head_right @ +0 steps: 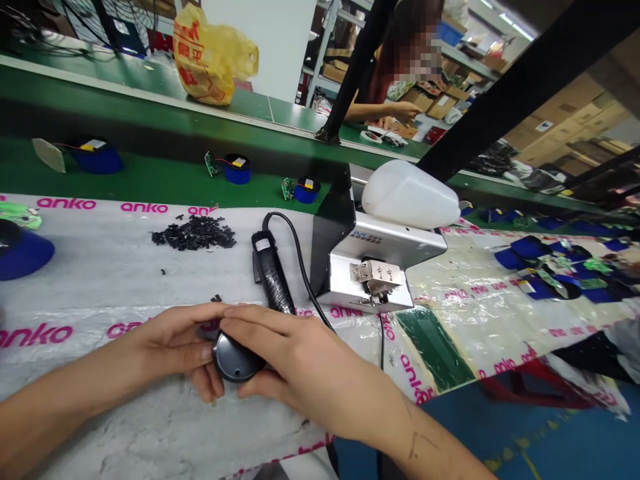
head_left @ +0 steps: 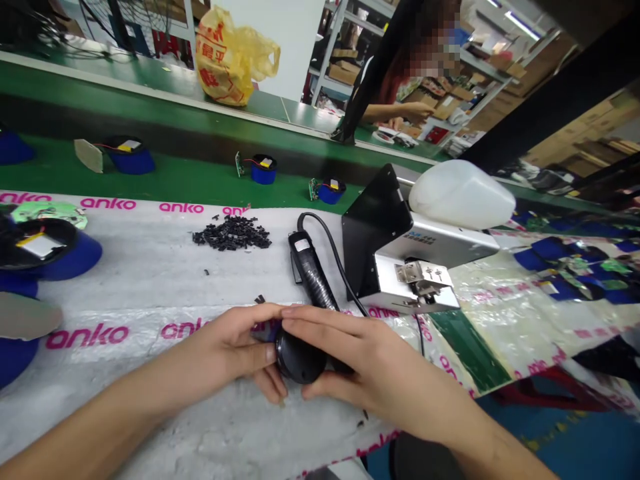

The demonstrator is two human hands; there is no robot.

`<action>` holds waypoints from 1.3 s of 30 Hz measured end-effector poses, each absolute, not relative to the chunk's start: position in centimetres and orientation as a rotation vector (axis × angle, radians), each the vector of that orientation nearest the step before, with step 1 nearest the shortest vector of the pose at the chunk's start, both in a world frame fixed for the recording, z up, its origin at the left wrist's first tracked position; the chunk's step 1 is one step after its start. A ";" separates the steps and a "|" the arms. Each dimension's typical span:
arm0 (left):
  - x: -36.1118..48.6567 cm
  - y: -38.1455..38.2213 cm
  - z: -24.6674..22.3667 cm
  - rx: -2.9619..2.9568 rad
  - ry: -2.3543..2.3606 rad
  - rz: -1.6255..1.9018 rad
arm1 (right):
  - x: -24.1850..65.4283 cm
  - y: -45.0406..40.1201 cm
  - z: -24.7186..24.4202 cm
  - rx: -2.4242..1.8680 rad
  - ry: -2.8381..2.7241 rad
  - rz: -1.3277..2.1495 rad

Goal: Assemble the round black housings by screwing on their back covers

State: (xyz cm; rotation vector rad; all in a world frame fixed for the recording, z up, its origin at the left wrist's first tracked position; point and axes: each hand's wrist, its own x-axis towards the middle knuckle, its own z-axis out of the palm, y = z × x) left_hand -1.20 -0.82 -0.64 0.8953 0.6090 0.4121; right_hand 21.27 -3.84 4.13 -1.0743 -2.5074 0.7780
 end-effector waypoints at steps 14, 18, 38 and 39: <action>-2.1 0.0 -0.6 0.851 0.460 0.363 | 20.6 -3.2 4.9 -1.124 -2.638 0.781; -2.2 0.3 -1.0 0.815 0.380 0.358 | 20.6 -3.6 4.6 -1.144 -2.610 0.780; -0.7 -1.3 -2.2 0.961 0.716 0.398 | 20.0 -3.8 6.6 -1.062 -2.670 0.843; -0.4 -1.7 -2.8 0.977 0.823 0.381 | 20.3 -4.1 6.4 -1.036 -2.667 0.798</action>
